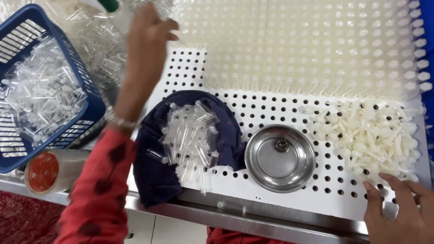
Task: The person repeatedly picks small white plastic caps from a blue basket and inserts them into clear plastic tubes arranged in a white pegboard. The person also moves a metal lid and a cloth on the work surface while continuing to cap the tubes one by one.
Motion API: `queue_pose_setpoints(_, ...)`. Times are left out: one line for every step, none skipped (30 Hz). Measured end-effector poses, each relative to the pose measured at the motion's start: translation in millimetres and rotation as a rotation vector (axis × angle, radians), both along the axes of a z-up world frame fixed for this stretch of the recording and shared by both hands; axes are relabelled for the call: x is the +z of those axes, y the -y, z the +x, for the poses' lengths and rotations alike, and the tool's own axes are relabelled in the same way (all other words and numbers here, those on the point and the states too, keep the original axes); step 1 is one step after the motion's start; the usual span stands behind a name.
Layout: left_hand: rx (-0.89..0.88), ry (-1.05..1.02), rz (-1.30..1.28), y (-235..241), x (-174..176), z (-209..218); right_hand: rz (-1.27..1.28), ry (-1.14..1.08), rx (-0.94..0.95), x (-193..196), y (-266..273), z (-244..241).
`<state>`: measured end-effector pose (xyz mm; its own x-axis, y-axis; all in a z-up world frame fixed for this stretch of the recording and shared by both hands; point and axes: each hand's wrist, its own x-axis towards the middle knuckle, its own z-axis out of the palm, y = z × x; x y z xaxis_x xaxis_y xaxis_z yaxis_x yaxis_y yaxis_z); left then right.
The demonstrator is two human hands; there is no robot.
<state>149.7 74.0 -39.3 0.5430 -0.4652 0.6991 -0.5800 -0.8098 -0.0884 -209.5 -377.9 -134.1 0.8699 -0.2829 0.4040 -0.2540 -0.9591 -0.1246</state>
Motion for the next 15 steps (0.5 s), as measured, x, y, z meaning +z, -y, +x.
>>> queue_pose_setpoints(0.008, 0.006, -0.002, 1, -6, 4, -0.002, 0.006, 0.008, 0, -2, 2)
queue_pose_setpoints(0.008, -0.015, 0.039, 3, -12, 8, -0.037, -0.003, 0.003, 0, -3, 4)
queue_pose_setpoints(0.006, -0.036, 0.081, 5, -18, 13, -0.07, -0.013, -0.005, 0, -5, 6)
queue_pose_setpoints(0.011, -0.032, 0.081, 5, -24, 17, -0.07, -0.009, -0.001, -4, -5, 7)
queue_pose_setpoints(0.003, -0.06, 0.089, 6, -31, 20, -0.062, -0.003, -0.003, -7, -4, 7)
queue_pose_setpoints(-0.005, -0.088, 0.097, 8, -39, 24, -0.054, 0.002, -0.005, -11, -2, 6)
queue_pose_setpoints(-0.003, -0.09, 0.095, 9, -34, 19, -0.056, 0.0, -0.003, -7, -3, 8)
queue_pose_setpoints(-0.017, -0.092, 0.112, 11, -29, 14, -0.095, 0.005, 0.015, -4, -3, 9)
queue_pose_setpoints(-0.032, -0.094, 0.133, 12, -24, 10, -0.133, 0.011, 0.033, -2, -4, 11)
queue_pose_setpoints(-0.031, -0.096, 0.133, 14, -13, 0, -0.133, 0.009, 0.034, -5, 0, 10)
queue_pose_setpoints(-0.021, -0.102, 0.104, 16, -3, -11, -0.157, 0.009, 0.097, -10, 3, 8)
queue_pose_setpoints(-0.011, -0.109, 0.076, 19, 8, -21, -0.181, 0.009, 0.16, -14, 7, 6)
queue_pose_setpoints(-0.016, -0.114, 0.078, 25, 17, -37, -0.178, 0.004, 0.156, -17, 6, 4)
queue_pose_setpoints(-0.03, -0.415, 0.14, 31, 27, -54, -0.109, -0.005, 0.108, -19, 6, 1)
queue_pose_setpoints(-0.044, -0.714, 0.202, 37, 37, -70, -0.042, -0.011, 0.06, -22, 6, -1)
